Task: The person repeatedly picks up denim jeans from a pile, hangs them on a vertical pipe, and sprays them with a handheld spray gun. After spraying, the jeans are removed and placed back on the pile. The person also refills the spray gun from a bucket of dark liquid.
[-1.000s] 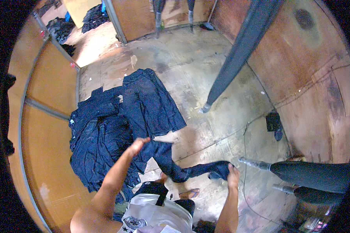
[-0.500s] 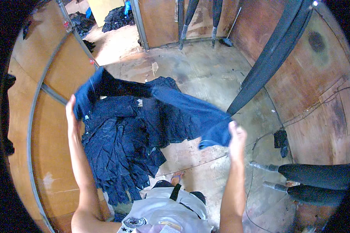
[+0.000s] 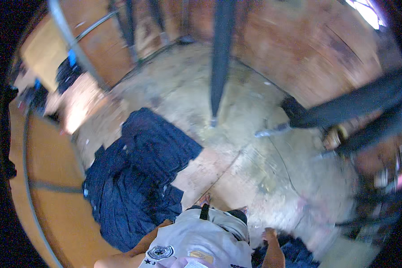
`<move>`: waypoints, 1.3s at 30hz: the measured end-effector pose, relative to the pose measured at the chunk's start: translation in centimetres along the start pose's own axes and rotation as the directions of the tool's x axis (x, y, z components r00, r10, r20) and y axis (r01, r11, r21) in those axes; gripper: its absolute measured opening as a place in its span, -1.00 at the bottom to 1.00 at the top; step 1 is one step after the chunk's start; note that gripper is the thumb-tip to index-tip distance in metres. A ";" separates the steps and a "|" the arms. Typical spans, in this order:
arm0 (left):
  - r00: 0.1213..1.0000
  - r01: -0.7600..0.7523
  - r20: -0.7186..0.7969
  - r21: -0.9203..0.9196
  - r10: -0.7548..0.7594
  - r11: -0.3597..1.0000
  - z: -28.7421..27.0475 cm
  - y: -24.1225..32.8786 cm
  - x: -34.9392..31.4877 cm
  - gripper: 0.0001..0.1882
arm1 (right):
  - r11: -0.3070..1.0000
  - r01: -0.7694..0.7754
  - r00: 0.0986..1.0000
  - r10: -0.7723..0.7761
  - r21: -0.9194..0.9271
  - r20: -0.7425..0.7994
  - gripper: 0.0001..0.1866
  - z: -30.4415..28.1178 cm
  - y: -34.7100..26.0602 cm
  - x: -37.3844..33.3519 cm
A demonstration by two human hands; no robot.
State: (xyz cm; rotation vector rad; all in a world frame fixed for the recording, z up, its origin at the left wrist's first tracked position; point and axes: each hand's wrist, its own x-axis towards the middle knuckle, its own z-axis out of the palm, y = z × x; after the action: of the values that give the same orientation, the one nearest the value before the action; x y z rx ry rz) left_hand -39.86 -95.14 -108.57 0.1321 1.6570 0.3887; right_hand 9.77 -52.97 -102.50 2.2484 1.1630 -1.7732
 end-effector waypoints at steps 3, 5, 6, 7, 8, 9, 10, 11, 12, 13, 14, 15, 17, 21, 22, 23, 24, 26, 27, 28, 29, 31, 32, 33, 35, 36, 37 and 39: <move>0.997 -0.072 0.044 0.177 0.065 0.982 -5.6 6.8 4.9 -0.71 | 0.965 0.049 0.947 0.037 0.257 -0.319 -0.54 -2.2 4.3 -4.7; 0.993 -0.060 0.111 0.186 0.040 0.981 -10.3 12.9 8.2 -0.73 | 0.907 0.130 0.888 0.074 0.400 -0.454 -0.56 -0.7 7.3 -7.1; 0.989 0.048 0.140 0.074 -0.058 0.996 -12.8 16.8 9.8 -0.74 | 0.861 0.162 0.874 0.101 0.483 -0.475 -0.57 1.1 8.8 -7.9; 0.988 -0.059 0.136 -0.101 0.072 0.993 -15.1 19.7 9.9 -0.74 | 0.614 0.164 0.961 0.076 0.772 -0.265 -0.62 2.2 10.4 -9.2; 0.958 -0.117 -0.184 0.448 0.219 0.886 -15.7 23.3 10.8 -0.75 | 0.691 0.131 0.947 0.124 0.711 -0.295 -0.71 4.5 11.4 -9.9; 0.953 -0.167 -0.125 0.546 0.277 0.821 -17.8 27.2 10.6 -0.73 | 0.715 0.146 0.946 0.101 0.683 -0.308 -0.76 7.9 13.5 -12.0; 0.914 -0.155 -0.247 0.522 0.322 0.839 -18.5 30.4 10.3 -0.73 | 0.797 0.088 0.920 0.165 0.597 -0.356 -0.68 10.9 14.2 -12.7; 0.902 -0.081 -0.329 0.506 0.279 0.859 -18.6 34.3 10.2 -0.75 | 0.996 0.002 0.872 0.041 0.086 -0.487 -0.66 13.0 15.7 -14.5; 0.873 -0.117 -0.343 0.543 0.346 0.832 -18.3 37.4 9.7 -0.75 | 0.973 -0.114 0.858 0.198 0.199 -0.473 -0.59 15.3 16.8 -15.7; 0.880 -0.129 -0.322 0.546 0.349 0.828 -17.4 40.4 9.4 -0.73 | 0.923 -0.196 0.805 0.344 0.330 -0.484 -0.59 16.5 18.3 -16.9; 0.880 -0.202 -0.275 0.521 0.387 0.829 -15.9 42.6 9.1 -0.72 | 0.844 -0.274 0.728 0.496 0.461 -0.474 -0.59 17.6 19.7 -17.7; 0.887 -0.230 -0.236 0.519 0.397 0.823 -13.7 44.5 9.1 -0.71 | 0.771 -0.275 0.721 0.561 0.575 -0.407 -0.57 18.2 21.4 -18.4; 0.908 -0.276 -0.139 0.514 0.396 0.812 -8.6 46.9 9.6 -0.71 | 0.712 -0.425 0.686 0.656 0.559 -0.313 -0.69 18.4 24.7 -19.2; 0.952 -0.279 0.087 0.646 0.294 0.711 5.7 45.8 10.9 -0.74 | 0.419 -0.135 0.814 0.564 0.898 -0.141 -0.81 13.2 31.0 -18.4; 0.923 -0.381 0.215 0.624 0.319 0.683 9.7 44.7 10.7 -0.74 | 0.356 -0.071 0.771 0.613 0.932 -0.175 -0.81 10.5 32.2 -18.1; 0.907 -0.421 0.280 0.646 0.315 0.637 14.0 42.5 10.3 -0.74 | 0.528 0.046 0.749 0.544 0.848 -0.379 -0.82 7.2 33.3 -18.2; 0.916 -0.398 0.336 0.705 0.218 0.587 18.2 40.9 9.6 -0.74 | 0.622 0.058 0.678 0.549 0.781 -0.488 -0.83 3.6 34.2 -18.5; 0.862 -0.481 0.495 0.735 0.108 0.478 26.2 38.0 7.2 -0.72 | 0.699 0.360 0.532 0.391 0.618 -0.751 -0.82 -4.5 35.6 -20.6; 0.844 -0.500 0.532 0.740 0.063 0.450 29.8 36.5 5.6 -0.70 | 0.830 0.324 0.399 0.315 0.454 -0.861 -0.82 -9.2 36.1 -21.7; 0.776 -0.594 0.629 0.704 0.045 0.390 33.1 35.4 3.8 -0.69 | 0.930 0.257 0.146 0.231 0.262 -0.962 -0.81 -13.4 36.2 -23.0; 0.772 -0.582 0.635 0.716 -0.014 0.386 36.1 35.1 2.0 -0.67 | 0.899 0.284 0.135 0.307 0.333 -0.942 -0.79 -17.7 36.2 -24.5; 0.736 -0.655 0.677 0.712 0.001 0.252 40.8 35.3 -1.2 -0.67 | 0.951 0.231 -0.047 0.220 0.203 -0.974 -0.73 -25.0 35.9 -27.5; 0.724 -0.670 0.690 0.704 -0.001 0.237 42.4 35.6 -2.5 -0.67 | 0.956 0.208 -0.084 0.229 0.208 -0.970 -0.73 -27.8 35.5 -28.7; 0.737 -0.646 0.675 0.701 0.009 0.300 43.6 36.1 -3.4 -0.69 | 0.936 0.204 -0.102 0.312 0.287 -0.945 -0.66 -30.5 35.1 -29.6; 0.731 -0.671 0.676 0.689 0.090 0.273 44.6 37.5 -3.7 -0.70 | 0.892 0.174 -0.202 0.448 0.418 -0.871 -0.43 -34.6 34.2 -30.5; 0.739 -0.669 0.661 0.694 0.132 0.267 44.4 38.1 -3.2 -0.71 | 0.885 0.152 -0.318 0.466 0.441 -0.826 -0.34 -36.0 33.7 -30.4; 0.761 -0.633 0.630 0.670 0.153 0.388 43.6 38.7 -2.5 -0.73 | 0.943 0.015 -0.339 0.319 0.334 -0.885 -0.30 -36.8 33.3 -30.4; 0.799 -0.598 0.563 0.701 0.211 0.388 41.1 39.6 -0.2 -0.73 | 0.978 -0.163 -0.241 0.091 0.132 -0.966 -0.21 -38.0 32.8 -29.6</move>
State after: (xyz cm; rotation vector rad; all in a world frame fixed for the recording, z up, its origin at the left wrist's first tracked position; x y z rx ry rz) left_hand -5.02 -51.01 -98.55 1.3604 1.2357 -0.1604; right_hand 57.95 -73.96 -77.24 3.3838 0.6882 0.8192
